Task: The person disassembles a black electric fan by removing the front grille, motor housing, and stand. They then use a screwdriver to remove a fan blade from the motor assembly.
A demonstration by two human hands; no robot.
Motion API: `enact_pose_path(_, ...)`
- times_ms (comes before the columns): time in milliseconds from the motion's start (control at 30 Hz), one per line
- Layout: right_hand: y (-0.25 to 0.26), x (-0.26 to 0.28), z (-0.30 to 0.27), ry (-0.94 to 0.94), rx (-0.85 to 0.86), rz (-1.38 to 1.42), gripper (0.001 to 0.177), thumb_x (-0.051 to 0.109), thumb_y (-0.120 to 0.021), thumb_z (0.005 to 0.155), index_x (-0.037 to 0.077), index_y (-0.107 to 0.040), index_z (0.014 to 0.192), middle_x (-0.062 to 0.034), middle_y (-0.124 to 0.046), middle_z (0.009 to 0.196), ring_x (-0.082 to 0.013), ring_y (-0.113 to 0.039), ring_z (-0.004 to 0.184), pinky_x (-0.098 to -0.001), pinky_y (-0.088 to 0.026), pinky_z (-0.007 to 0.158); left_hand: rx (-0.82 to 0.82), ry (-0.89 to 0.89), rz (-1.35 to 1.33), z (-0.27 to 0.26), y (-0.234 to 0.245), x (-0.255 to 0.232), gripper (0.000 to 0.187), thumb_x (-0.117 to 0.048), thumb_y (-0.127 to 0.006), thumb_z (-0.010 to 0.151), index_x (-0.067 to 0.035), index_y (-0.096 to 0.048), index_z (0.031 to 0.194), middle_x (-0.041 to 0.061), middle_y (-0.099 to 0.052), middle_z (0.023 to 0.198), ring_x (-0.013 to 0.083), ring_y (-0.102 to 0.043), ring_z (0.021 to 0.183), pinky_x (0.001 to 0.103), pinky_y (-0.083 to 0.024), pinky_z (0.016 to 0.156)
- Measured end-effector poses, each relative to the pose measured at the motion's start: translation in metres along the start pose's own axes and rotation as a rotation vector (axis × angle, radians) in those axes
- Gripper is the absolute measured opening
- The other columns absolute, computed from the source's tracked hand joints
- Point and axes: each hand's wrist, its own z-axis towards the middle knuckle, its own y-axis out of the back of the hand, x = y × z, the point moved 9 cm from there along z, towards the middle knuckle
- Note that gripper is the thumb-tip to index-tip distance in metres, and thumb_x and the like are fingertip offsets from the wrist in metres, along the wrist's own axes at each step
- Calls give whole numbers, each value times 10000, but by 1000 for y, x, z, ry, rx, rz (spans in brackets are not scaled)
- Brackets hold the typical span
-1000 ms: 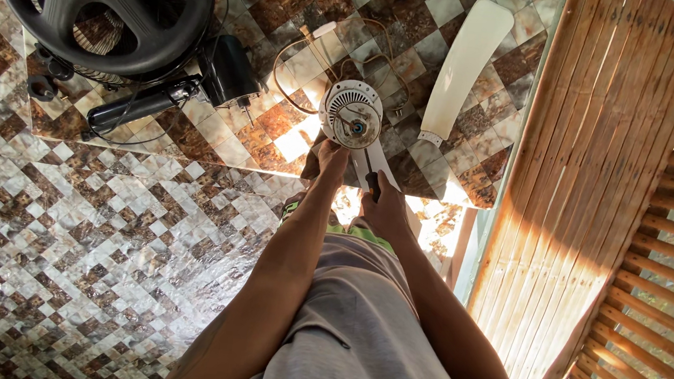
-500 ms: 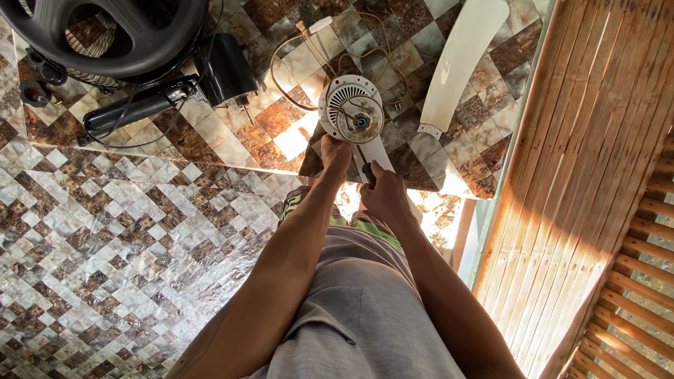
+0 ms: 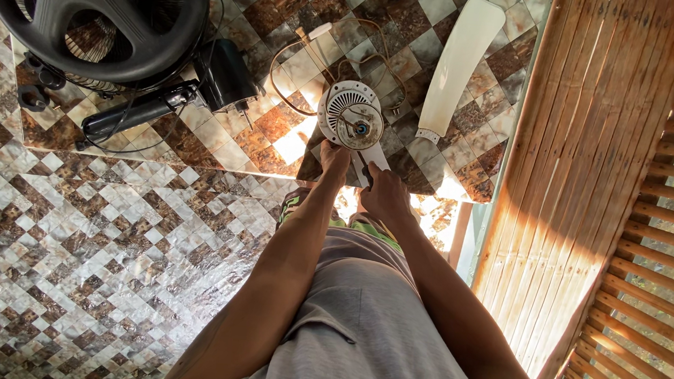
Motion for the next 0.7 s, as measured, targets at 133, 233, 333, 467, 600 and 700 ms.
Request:
enact_pose_path(133,2,5,-3,6,30,-111,599,84,-637,812,49,-580,1407,-260,-682,1053,-456,-690,938,-538,-566,797,-4,17,-7,-3,-1,-2,372,-78,-734,835,-52,-590,1177,76,-707,1020,152,-645,885,285,-512,747)
enact_pose_path(233,0,9,-3,37,31,-182,609,74,-628,826,64,-566,1431,-242,-673,1076,-432,-696,944,-529,-572,780,-6,24,-19,-3,-1,-3,370,-89,-750,842,-49,-593,1175,72,-706,1027,150,-643,893,284,-509,751)
enact_pose_path(333,-2,9,-2,59,25,-226,607,74,-633,828,78,-559,1431,-223,-668,1094,-411,-698,944,-520,-573,766,-7,52,22,-2,0,1,366,-87,-745,852,-48,-589,1181,73,-695,1047,148,-637,912,283,-499,761)
enact_pose_path(467,-2,8,-6,90,-20,-240,577,22,-586,846,100,-589,1418,-205,-674,1102,-398,-700,945,-505,-575,756,5,42,-37,0,-3,4,370,-94,-759,869,-41,-584,1190,77,-684,1072,148,-622,932,284,-495,774)
enact_pose_path(600,0,7,-8,117,-63,-231,618,-9,-574,810,85,-586,1421,-207,-677,1090,-393,-701,923,-499,-574,732,16,33,-14,1,-3,4,384,-66,-705,859,-56,-579,1222,72,-694,1074,146,-637,933,279,-494,775)
enact_pose_path(700,0,7,-8,112,-67,-224,599,-1,-566,830,86,-591,1421,-209,-680,1081,-392,-701,916,-502,-572,734,18,30,-3,-1,-2,1,387,-65,-704,863,-48,-577,1229,79,-693,1075,149,-638,933,275,-489,778)
